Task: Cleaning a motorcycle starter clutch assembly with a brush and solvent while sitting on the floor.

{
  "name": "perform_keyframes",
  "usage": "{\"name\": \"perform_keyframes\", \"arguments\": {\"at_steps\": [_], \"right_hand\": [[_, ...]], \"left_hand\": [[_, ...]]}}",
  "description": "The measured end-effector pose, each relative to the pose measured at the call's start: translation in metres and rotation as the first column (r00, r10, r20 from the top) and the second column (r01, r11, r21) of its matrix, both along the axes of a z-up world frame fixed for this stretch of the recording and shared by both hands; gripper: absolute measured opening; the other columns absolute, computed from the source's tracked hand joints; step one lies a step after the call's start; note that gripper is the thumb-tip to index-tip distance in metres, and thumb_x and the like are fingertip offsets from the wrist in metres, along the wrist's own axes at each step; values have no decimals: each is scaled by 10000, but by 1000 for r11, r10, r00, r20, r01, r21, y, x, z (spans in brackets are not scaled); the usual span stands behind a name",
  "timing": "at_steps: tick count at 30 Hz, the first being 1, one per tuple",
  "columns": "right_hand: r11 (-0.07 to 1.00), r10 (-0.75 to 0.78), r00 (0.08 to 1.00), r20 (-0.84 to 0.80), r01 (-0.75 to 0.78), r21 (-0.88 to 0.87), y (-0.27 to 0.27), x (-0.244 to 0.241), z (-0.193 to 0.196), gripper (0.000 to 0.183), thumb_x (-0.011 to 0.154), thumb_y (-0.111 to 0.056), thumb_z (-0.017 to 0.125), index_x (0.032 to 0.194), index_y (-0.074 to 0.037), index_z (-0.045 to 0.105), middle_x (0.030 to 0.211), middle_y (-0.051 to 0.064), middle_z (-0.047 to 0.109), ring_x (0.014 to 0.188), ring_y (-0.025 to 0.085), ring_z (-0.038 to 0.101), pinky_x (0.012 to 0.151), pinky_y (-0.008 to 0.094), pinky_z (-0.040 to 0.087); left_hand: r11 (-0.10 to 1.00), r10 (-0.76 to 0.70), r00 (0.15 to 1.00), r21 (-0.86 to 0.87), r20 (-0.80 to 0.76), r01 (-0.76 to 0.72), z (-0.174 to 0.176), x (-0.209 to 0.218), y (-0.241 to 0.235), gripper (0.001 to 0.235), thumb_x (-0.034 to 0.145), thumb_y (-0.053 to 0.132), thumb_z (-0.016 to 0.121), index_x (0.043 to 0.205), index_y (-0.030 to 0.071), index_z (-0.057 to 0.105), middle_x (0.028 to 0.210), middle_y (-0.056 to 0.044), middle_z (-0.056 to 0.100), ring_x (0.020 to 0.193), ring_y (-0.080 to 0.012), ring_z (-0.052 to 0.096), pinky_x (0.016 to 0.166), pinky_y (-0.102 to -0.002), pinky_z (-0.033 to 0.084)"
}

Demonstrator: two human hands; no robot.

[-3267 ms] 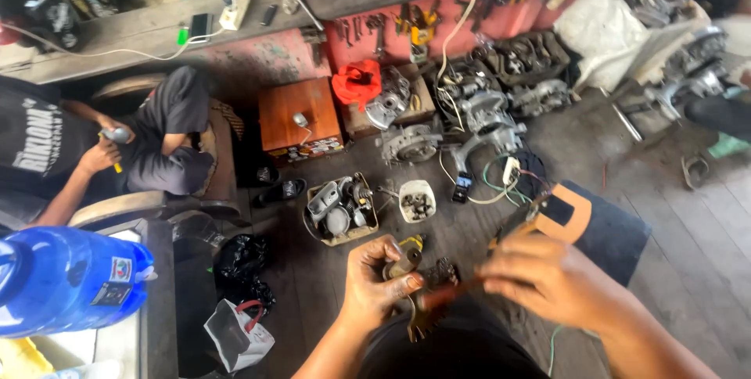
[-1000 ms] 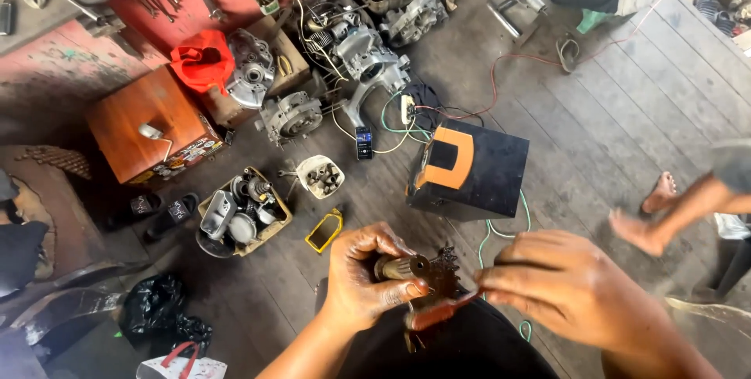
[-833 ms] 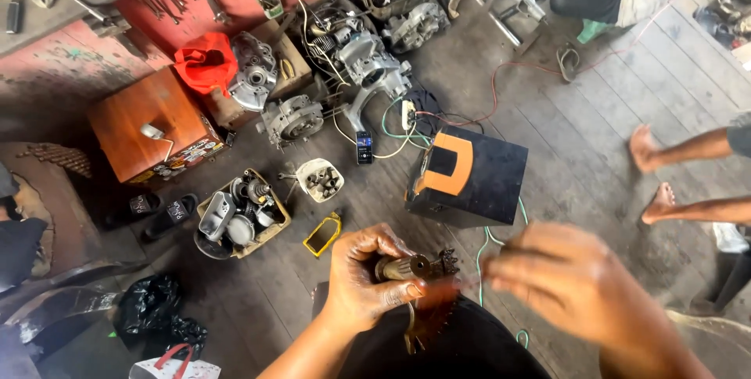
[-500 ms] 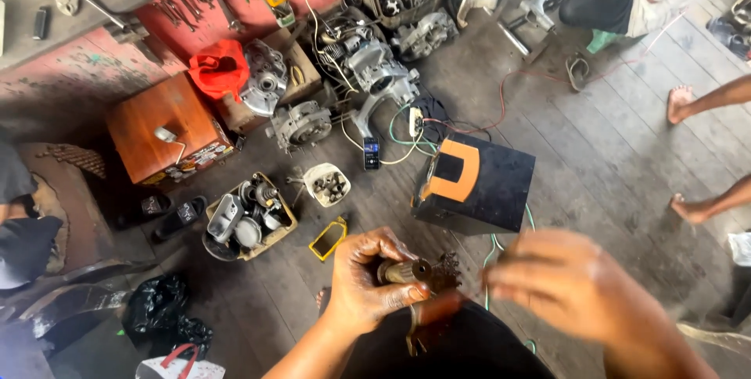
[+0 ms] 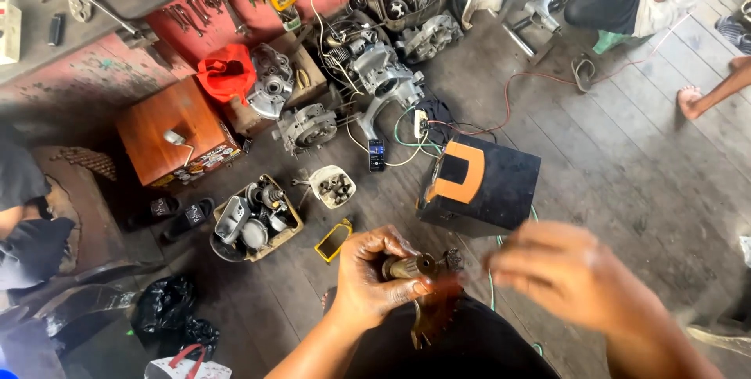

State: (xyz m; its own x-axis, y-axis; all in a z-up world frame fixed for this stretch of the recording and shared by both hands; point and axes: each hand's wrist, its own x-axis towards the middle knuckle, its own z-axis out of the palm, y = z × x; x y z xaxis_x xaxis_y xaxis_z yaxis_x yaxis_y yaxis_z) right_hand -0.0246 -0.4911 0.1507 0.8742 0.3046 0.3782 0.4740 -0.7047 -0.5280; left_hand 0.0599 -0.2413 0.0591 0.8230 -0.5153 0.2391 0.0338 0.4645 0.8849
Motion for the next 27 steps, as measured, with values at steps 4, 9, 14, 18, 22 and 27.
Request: {"name": "perform_keyframes", "arguments": {"at_steps": [4, 9, 14, 18, 22, 27], "right_hand": [[999, -32, 998, 60, 34, -41, 1, 6, 0, 140, 773, -144, 777, 904, -96, 785, 745, -19, 701, 489, 85, 542, 446, 242, 414], [997, -80, 996, 34, 81, -12, 9, 10, 7, 142, 754, -114, 787, 893, -94, 767, 788, -13, 713, 487, 126, 562, 473, 273, 440], [999, 35, 999, -25, -34, 30, 13, 14, 2, 177, 749, -111, 783, 925, -101, 768, 782, -15, 732, 560, 139, 639, 525, 279, 494], [985, 168, 984, -63, -166, 34, 22, 13, 6, 136, 787, -160, 783, 916, -117, 777, 736, -17, 722, 562, 146, 655, 521, 285, 496], [998, -58, 998, 37, 59, -33, 26, 23, 3, 169, 771, -118, 774, 938, -98, 791, 816, -8, 747, 480, 70, 551, 442, 222, 428], [992, 117, 990, -78, -113, 61, 33, 27, -3, 122, 751, -127, 791, 871, -111, 785, 752, -23, 719, 542, 124, 636, 500, 262, 488]], "left_hand": [[990, 73, 990, 116, 118, -87, -3, 4, 2, 337, 659, 193, 940, 742, 99, 627, 736, -6, 658, 641, -113, 603, 631, -256, 500], [1000, 18, 1000, 9, 15, -18, -3, 3, 7, 326, 673, 58, 917, 818, 72, 625, 834, -36, 659, 700, -118, 581, 676, -254, 469], [1000, 17, 1000, -14, -13, -17, -4, 4, 14, 347, 668, 57, 926, 815, 83, 613, 822, -29, 657, 689, -110, 569, 663, -248, 458], [999, 39, 999, 4, -1, -39, -4, 4, 23, 348, 658, 67, 931, 805, 88, 617, 816, -16, 656, 686, -106, 566, 671, -250, 459], [999, 50, 999, 18, 11, -50, -2, 5, 30, 349, 666, 66, 928, 798, 96, 607, 819, -12, 658, 697, -105, 575, 680, -247, 466], [997, 66, 997, 30, 40, -67, -7, 9, 44, 304, 678, 60, 907, 819, 67, 638, 840, -38, 656, 718, -123, 567, 694, -256, 455]]}}
